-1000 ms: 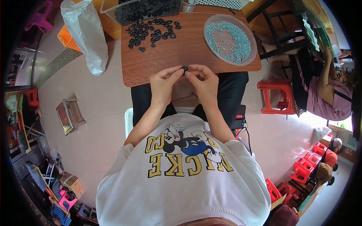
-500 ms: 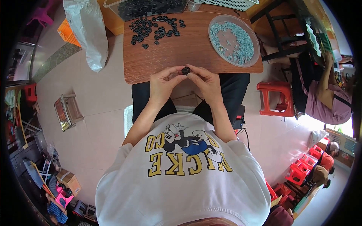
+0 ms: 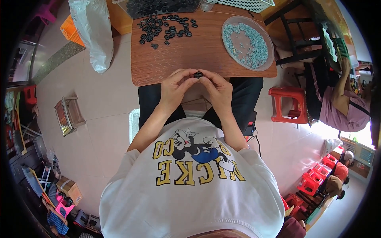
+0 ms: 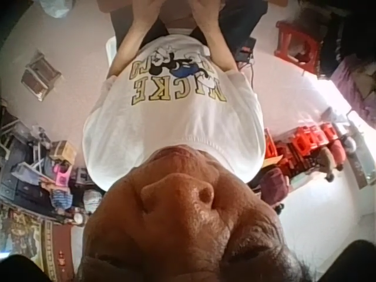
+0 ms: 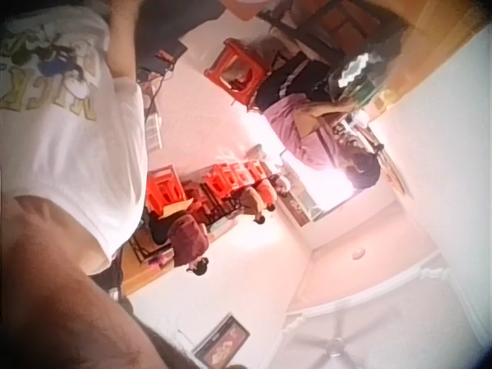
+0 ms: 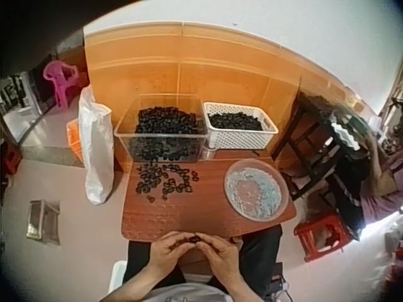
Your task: The person assembles small components by picking up pins from a round tray and inserting them into plastic pieces by hand.
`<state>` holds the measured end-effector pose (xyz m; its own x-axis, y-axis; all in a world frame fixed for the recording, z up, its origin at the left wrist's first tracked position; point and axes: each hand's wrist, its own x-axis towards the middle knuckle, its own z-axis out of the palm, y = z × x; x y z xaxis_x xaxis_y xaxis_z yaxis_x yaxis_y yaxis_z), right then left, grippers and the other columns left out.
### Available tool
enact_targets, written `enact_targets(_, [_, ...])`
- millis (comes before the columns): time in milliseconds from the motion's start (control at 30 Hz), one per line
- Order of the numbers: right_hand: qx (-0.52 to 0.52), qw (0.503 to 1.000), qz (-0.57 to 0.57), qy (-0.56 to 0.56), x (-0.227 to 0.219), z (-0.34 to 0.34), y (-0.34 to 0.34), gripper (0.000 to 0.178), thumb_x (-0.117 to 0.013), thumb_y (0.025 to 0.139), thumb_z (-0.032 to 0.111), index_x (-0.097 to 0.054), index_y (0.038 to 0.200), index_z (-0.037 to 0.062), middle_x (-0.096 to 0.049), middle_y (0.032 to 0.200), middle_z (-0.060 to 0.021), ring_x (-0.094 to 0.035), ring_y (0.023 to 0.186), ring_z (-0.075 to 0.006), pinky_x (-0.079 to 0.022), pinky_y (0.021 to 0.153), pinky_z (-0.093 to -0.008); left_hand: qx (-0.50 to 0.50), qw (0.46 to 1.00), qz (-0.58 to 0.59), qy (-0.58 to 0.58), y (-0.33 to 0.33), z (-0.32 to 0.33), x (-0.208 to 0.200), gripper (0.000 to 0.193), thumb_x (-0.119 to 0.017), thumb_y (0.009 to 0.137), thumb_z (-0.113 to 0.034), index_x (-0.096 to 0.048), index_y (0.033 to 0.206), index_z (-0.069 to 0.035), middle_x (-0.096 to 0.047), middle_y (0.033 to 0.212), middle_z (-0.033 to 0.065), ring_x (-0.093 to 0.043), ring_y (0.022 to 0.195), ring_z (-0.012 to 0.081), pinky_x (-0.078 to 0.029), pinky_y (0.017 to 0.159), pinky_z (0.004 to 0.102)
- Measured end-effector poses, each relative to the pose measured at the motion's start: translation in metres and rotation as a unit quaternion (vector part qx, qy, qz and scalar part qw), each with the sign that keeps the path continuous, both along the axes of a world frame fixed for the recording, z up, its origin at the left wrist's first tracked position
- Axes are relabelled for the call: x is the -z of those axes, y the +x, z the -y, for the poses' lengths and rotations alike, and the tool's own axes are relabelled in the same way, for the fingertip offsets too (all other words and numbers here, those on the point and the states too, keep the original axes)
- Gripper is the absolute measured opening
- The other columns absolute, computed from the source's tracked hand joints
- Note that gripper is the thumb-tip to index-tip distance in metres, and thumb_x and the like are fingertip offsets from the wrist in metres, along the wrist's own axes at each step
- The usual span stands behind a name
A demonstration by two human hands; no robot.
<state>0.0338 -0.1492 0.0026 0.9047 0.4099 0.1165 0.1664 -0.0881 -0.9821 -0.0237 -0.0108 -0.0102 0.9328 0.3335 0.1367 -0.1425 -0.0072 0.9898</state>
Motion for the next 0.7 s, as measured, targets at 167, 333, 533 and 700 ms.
enact_targets(167, [0.02,1.0,-0.007,0.017,-0.001,-0.002,-0.006,0.019,-0.062,0.084,0.006,-0.066,0.102,0.0013,-0.066,0.09,-0.0057,-0.061,0.081,-0.0104,-0.046,0.073,-0.0214,-0.004,1.0,0.025,-0.001,-0.001,0.003,0.005,0.019,-0.063,0.083,-0.001,-0.065,0.102,0.0,-0.062,0.097,0.0072,-0.061,0.087,0.0122,-0.049,0.075,0.0215])
enact_targets(333, [-0.044,0.992,-0.113,0.03,-0.021,0.0,0.007,0.018,-0.062,0.084,0.003,-0.065,0.101,-0.003,-0.067,0.09,-0.0062,-0.061,0.083,-0.0109,-0.047,0.074,-0.0211,0.011,0.991,0.043,-0.125,0.0,0.004,0.007,0.039,-0.061,0.083,0.004,-0.054,0.122,0.0,-0.063,0.101,0.0103,-0.062,0.089,0.0146,-0.049,0.081,0.0245])
enact_targets(533, [-0.134,0.986,-0.006,-0.095,-0.077,0.001,0.115,0.016,-0.068,0.078,0.009,-0.068,0.093,0.0024,-0.067,0.083,-0.0021,-0.06,0.072,-0.0075,-0.046,0.065,-0.0193,-0.034,0.982,-0.007,-0.184,0.0,-0.015,0.018,0.049,-0.05,0.091,-0.003,-0.034,0.137,0.0,-0.063,0.1,0.0136,-0.063,0.085,0.0171,-0.051,0.079,0.0278])
enact_targets(700, [0.013,0.995,0.091,0.028,-0.121,-0.011,0.224,0.054,-0.067,0.082,0.02,-0.047,0.126,-0.0048,-0.066,0.093,-0.0069,-0.057,0.08,-0.0073,-0.044,0.067,-0.021,-0.087,0.968,-0.032,-0.231,-0.002,-0.025,0.029,0.041,-0.047,0.094,-0.009,-0.04,0.132,0.003,-0.063,0.097,0.0142,-0.064,0.085,0.018,-0.051,0.076,0.0281])
